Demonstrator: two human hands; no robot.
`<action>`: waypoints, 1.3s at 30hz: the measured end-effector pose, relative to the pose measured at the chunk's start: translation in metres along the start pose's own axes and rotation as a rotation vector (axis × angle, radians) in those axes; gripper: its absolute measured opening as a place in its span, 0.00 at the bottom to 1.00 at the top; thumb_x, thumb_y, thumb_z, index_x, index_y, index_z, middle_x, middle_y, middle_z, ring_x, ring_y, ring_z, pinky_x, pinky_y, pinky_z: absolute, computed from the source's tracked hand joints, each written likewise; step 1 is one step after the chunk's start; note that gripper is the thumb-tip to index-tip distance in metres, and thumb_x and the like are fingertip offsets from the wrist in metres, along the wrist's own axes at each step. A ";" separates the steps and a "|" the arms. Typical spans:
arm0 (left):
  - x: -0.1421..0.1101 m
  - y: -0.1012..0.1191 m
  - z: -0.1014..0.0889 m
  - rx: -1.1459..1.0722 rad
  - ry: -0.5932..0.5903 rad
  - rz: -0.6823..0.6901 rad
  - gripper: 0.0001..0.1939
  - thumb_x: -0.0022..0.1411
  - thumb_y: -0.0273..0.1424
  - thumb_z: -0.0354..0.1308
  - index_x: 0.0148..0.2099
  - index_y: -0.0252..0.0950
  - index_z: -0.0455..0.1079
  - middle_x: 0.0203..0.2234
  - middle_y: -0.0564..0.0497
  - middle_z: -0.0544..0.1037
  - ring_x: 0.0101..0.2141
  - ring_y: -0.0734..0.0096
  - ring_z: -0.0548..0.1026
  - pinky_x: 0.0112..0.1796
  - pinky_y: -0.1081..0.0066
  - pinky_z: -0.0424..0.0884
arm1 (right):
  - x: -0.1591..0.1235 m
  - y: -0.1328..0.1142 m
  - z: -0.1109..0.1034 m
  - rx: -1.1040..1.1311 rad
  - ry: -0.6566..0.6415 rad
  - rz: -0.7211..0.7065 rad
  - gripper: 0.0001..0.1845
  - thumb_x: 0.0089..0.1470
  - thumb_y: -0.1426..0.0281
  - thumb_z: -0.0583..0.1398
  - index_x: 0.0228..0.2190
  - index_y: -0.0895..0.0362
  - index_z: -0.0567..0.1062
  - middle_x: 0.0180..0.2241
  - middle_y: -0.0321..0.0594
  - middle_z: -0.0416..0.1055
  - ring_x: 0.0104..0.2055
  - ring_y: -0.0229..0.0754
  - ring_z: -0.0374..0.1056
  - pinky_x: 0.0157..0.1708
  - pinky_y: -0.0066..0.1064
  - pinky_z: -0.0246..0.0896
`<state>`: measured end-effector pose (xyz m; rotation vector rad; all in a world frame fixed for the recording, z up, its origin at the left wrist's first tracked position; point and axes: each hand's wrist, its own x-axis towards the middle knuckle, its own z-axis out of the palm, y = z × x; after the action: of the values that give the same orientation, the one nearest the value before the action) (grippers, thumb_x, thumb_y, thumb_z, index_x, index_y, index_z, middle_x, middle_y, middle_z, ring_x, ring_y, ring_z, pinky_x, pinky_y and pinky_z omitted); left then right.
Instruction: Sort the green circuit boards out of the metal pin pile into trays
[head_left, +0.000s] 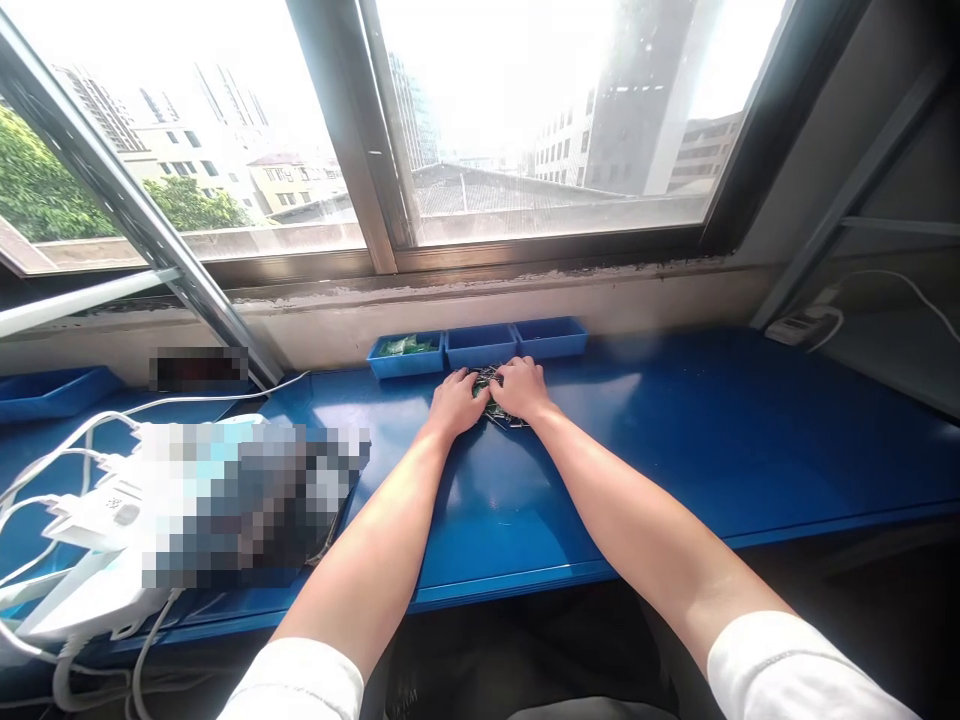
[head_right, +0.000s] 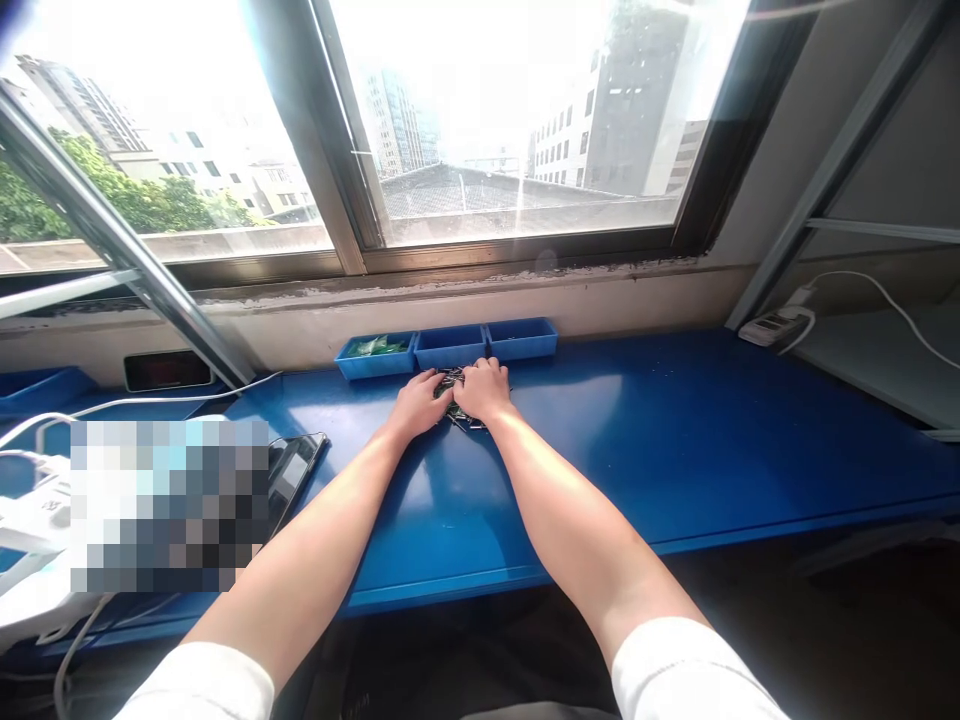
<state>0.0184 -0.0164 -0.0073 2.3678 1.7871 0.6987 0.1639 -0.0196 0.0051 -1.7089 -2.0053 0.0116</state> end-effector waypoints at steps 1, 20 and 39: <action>0.000 0.000 0.001 0.003 -0.003 0.011 0.24 0.63 0.41 0.46 0.57 0.38 0.66 0.59 0.45 0.64 0.60 0.56 0.59 0.59 0.60 0.56 | 0.000 -0.001 0.000 0.001 -0.008 0.000 0.13 0.57 0.65 0.55 0.37 0.56 0.78 0.43 0.49 0.69 0.49 0.54 0.57 0.46 0.44 0.54; -0.001 0.013 -0.010 -0.163 0.208 -0.021 0.13 0.63 0.31 0.49 0.42 0.42 0.75 0.42 0.51 0.77 0.47 0.65 0.72 0.52 0.63 0.62 | 0.005 0.003 0.006 0.287 0.117 -0.047 0.04 0.53 0.68 0.63 0.30 0.56 0.74 0.32 0.38 0.73 0.43 0.45 0.64 0.42 0.35 0.55; 0.000 0.013 -0.006 -0.433 0.348 0.252 0.07 0.59 0.29 0.56 0.37 0.37 0.76 0.33 0.50 0.80 0.34 0.69 0.76 0.40 0.71 0.71 | 0.009 0.012 0.000 0.930 0.256 0.154 0.24 0.42 0.48 0.64 0.18 0.58 0.71 0.18 0.35 0.69 0.22 0.37 0.62 0.25 0.28 0.56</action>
<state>0.0277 -0.0213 0.0029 2.2825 1.2606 1.4405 0.1739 -0.0088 0.0043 -1.1571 -1.3292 0.6379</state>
